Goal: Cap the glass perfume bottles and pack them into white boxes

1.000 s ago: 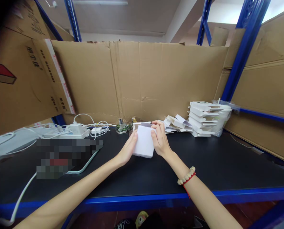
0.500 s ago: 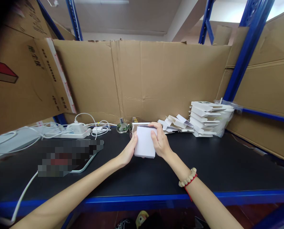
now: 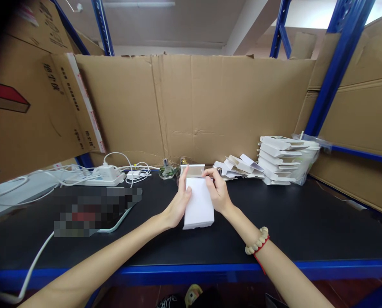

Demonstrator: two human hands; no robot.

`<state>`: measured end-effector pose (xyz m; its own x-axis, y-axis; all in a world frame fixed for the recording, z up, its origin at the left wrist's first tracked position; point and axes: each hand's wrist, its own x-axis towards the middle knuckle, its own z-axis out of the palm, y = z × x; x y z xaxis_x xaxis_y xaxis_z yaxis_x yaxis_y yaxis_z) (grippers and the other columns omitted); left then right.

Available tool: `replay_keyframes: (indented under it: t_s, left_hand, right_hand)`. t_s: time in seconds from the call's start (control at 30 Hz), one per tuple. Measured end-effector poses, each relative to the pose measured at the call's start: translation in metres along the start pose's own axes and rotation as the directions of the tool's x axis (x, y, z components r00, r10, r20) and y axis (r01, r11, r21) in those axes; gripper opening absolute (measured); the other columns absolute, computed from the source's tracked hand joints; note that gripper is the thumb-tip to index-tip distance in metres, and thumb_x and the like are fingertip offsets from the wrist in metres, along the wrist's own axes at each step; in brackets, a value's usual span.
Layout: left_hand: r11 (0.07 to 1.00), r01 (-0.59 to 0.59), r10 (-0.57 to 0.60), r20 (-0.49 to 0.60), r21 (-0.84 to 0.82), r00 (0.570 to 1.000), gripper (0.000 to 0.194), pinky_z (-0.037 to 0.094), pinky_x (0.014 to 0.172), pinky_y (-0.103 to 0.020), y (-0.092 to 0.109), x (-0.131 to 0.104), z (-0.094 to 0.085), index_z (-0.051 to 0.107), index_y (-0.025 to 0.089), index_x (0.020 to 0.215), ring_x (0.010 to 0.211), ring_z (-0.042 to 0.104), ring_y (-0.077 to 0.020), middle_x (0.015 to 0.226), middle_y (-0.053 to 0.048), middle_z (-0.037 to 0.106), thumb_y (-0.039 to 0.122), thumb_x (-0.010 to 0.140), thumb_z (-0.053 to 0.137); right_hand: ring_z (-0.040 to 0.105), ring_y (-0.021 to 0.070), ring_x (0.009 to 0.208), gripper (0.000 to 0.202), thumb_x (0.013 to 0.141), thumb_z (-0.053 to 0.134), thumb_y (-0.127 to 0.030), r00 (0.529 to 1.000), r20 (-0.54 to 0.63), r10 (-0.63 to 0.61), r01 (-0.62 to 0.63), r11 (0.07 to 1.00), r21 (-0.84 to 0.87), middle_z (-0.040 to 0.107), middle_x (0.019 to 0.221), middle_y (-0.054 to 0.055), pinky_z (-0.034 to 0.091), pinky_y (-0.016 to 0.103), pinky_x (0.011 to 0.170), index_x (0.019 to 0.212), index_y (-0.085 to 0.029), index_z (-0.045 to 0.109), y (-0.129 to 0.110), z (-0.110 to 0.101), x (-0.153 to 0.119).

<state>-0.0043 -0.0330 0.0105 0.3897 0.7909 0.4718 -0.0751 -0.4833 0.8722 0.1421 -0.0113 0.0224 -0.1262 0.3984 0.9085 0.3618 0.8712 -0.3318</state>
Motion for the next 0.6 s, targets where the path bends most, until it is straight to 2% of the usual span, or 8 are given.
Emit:
replay_keyframes:
  t_s: [0.1, 0.2, 0.37, 0.47, 0.6]
  left_hand:
    - [0.992, -0.063, 0.061, 0.026, 0.105, 0.998, 0.062, 0.040, 0.070, -0.026, 0.004, 0.001, -0.002, 0.030, 0.022, 0.134, 0.080, 0.052, -0.0165, 0.114, -0.009, 0.051, 0.060, 0.085, 0.032]
    - [0.989, -0.083, 0.086, -0.018, 0.125, 0.996, 0.050, 0.037, 0.062, -0.023, 0.008, 0.002, -0.002, 0.043, 0.018, 0.121, 0.072, 0.048, -0.0142, 0.105, -0.007, 0.054, 0.053, 0.087, 0.031]
    - [0.994, -0.072, 0.077, -0.062, 0.080, 0.995, 0.041, 0.035, 0.061, -0.022, 0.008, 0.002, 0.000, 0.046, 0.017, 0.111, 0.070, 0.045, -0.0136, 0.097, -0.006, 0.054, 0.047, 0.087, 0.033]
    - [1.000, -0.017, 0.020, -0.117, 0.022, 0.993, 0.034, 0.034, 0.057, -0.022, 0.008, 0.003, 0.000, 0.048, 0.016, 0.099, 0.065, 0.042, -0.0130, 0.086, -0.004, 0.052, 0.045, 0.086, 0.034]
    - [0.998, -0.028, 0.011, -0.270, -0.063, 0.963, 0.022, 0.037, 0.065, -0.021, 0.010, 0.010, -0.003, 0.049, 0.015, 0.089, 0.072, 0.045, -0.0132, 0.085, -0.003, 0.051, 0.030, 0.086, 0.033]
  right_hand:
    - [0.050, 0.0130, 0.068, 0.016, 0.089, 0.033, -0.025, 0.996, 0.089, 0.009, -0.012, 0.999, 0.040, 0.051, 0.074, 0.004, 0.041, 0.027, 0.058, 0.084, -0.017, 0.046, -0.002, 0.001, -0.001]
    - [0.052, 0.0129, 0.075, 0.015, 0.089, 0.031, -0.024, 0.993, 0.115, -0.007, 0.003, 0.999, 0.037, 0.053, 0.080, 0.004, 0.043, 0.027, 0.066, 0.089, -0.017, 0.045, -0.003, 0.002, -0.002]
    - [0.053, 0.0149, 0.081, 0.016, 0.088, 0.032, -0.030, 0.990, 0.138, 0.036, -0.038, 0.999, 0.014, 0.052, 0.086, 0.007, 0.044, 0.031, 0.070, 0.096, -0.018, 0.040, -0.001, 0.003, -0.005]
    - [0.053, 0.0169, 0.085, 0.022, 0.089, 0.030, -0.036, 0.990, 0.143, 0.017, -0.020, 1.000, 0.018, 0.052, 0.087, 0.007, 0.044, 0.034, 0.073, 0.099, -0.018, 0.038, -0.001, 0.002, -0.002]
    - [0.054, 0.0156, 0.081, 0.023, 0.091, 0.025, -0.031, 1.000, 0.030, -0.008, 0.011, 0.997, -0.082, 0.053, 0.088, 0.008, 0.045, 0.032, 0.070, 0.099, -0.018, 0.042, -0.002, 0.000, 0.001]
